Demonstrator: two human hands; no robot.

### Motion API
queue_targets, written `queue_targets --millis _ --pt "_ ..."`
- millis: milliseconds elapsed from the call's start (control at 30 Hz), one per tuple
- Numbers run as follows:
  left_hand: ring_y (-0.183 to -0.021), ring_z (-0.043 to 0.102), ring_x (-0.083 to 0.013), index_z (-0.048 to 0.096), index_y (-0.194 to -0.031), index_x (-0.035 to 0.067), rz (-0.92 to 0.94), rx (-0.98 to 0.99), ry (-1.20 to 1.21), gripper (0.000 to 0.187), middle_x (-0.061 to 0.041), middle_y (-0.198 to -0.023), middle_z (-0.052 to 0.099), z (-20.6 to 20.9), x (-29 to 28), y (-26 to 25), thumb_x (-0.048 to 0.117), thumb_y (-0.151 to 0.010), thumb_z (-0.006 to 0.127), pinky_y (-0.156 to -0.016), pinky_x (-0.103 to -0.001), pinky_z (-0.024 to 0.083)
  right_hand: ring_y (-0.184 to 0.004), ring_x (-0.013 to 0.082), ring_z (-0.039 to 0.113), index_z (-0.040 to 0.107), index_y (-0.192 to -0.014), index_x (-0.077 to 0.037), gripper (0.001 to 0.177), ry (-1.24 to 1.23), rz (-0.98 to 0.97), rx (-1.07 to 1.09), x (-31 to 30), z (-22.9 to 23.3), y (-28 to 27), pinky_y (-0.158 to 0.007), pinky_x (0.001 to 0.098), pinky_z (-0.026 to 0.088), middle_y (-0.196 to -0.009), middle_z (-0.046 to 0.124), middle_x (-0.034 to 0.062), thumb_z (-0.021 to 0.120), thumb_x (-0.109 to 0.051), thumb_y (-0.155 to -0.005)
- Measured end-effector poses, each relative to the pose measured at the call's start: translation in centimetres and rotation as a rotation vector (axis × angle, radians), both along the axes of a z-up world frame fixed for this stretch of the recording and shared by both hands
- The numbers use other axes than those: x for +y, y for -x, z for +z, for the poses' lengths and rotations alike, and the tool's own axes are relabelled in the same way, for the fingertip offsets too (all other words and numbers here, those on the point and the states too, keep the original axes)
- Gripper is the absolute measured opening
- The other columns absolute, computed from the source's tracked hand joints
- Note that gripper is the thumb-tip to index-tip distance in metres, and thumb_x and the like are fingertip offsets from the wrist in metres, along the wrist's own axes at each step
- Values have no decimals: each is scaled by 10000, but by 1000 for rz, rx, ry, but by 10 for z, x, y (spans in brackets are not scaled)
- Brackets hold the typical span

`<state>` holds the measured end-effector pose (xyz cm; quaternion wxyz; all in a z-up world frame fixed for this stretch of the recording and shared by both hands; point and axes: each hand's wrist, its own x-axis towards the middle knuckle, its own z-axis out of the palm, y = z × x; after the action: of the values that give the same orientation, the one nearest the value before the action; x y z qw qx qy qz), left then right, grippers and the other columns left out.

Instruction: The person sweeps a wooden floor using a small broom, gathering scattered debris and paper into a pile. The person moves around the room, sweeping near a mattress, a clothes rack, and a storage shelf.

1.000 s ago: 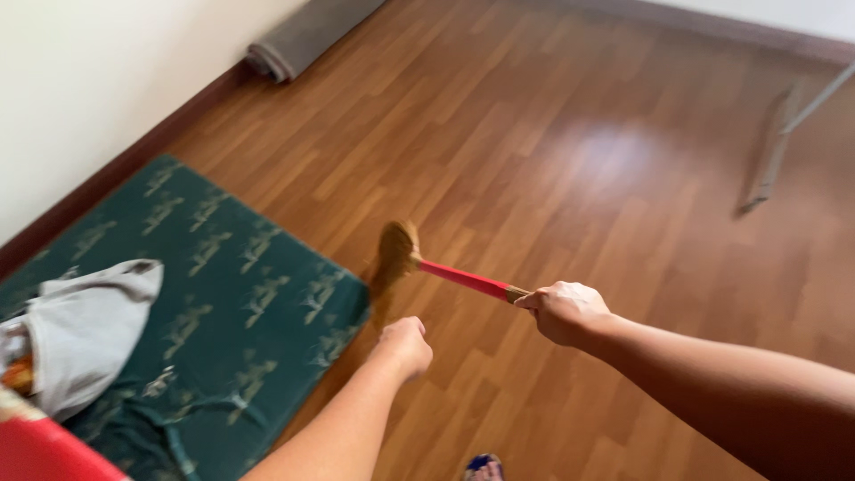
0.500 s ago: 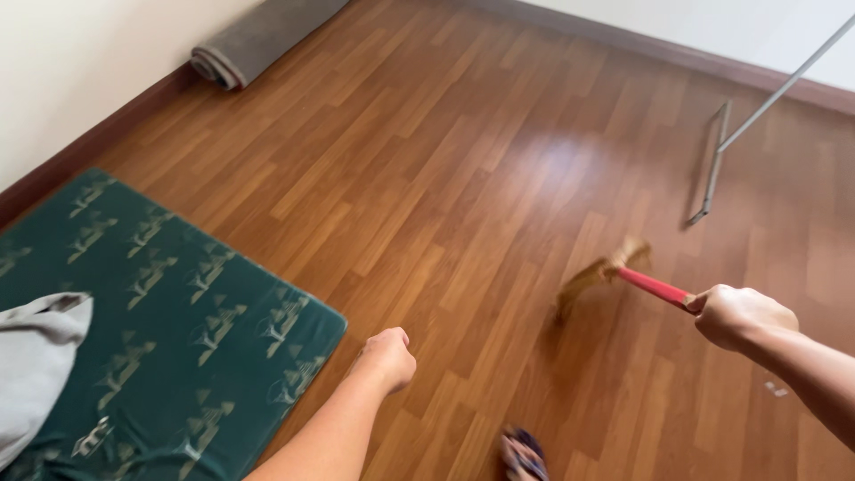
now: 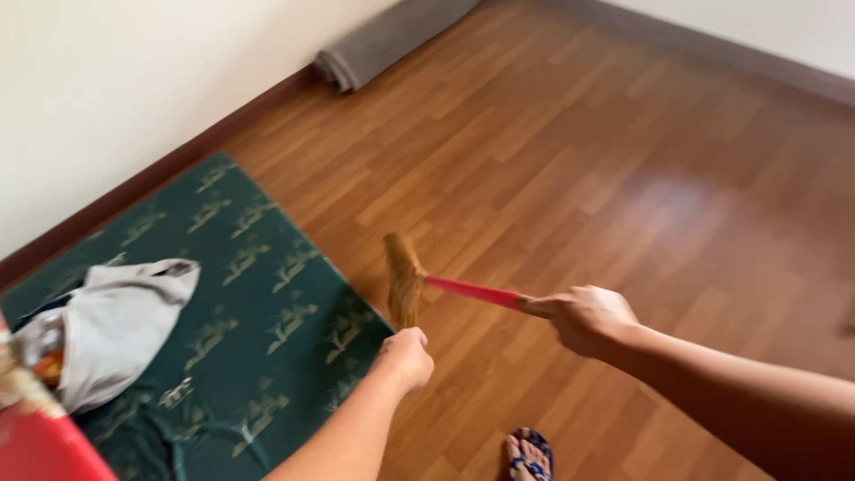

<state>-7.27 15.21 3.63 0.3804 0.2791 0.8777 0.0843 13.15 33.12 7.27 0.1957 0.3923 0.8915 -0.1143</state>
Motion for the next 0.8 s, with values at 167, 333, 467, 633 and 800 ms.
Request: queue_targets --millis 167,333,467,633,800 --pt "-1282 605 -315 634 -1291 211 49 -16 36 422 -121 -1380 626 -18 38 12 37 -909 584 -1052 -396 515 -963 247 727 619 -1331 -512 471 83 137 -109 33 -56 73 -777 418 588 -1034 746 20 514 -203 -991" --pt "-1247 634 -317 662 -1253 190 -27 -17 -12 370 -124 -1341 663 -31 94 16 75 -911 580 -1027 -392 535 -960 242 741 741 -1149 -325 277 111 -54 -206 117 -83 5 -765 422 598 -1019 771 11 560 -209 -974" --pt "-1229 641 -323 656 -1251 198 -39 -51 -15 380 -134 -1334 660 -34 145 7 56 -909 572 -1013 -399 544 -1138 223 712 674 -1308 -440 439 100 -300 -358 179 -77 -134 -916 393 606 -1170 762 -24 553 -194 -965" --pt "-1228 650 -313 667 -1230 181 -164 -46 -35 375 -126 -1330 667 -32 204 -16 34 -900 566 -997 -404 555 -1103 186 760 735 -1271 -345 328 52 -527 -541 216 -86 -275 -912 360 619 -1150 807 -26 628 -355 -961" --pt "-1248 645 -318 657 -1256 206 -210 -40 -32 374 -119 -1345 665 -11 235 -23 63 -924 559 -1027 -410 534 -1068 187 763 754 -1234 -345 318 -77 -694 -526 239 -31 -328 -881 364 611 -1107 819 -31 608 -314 -954"
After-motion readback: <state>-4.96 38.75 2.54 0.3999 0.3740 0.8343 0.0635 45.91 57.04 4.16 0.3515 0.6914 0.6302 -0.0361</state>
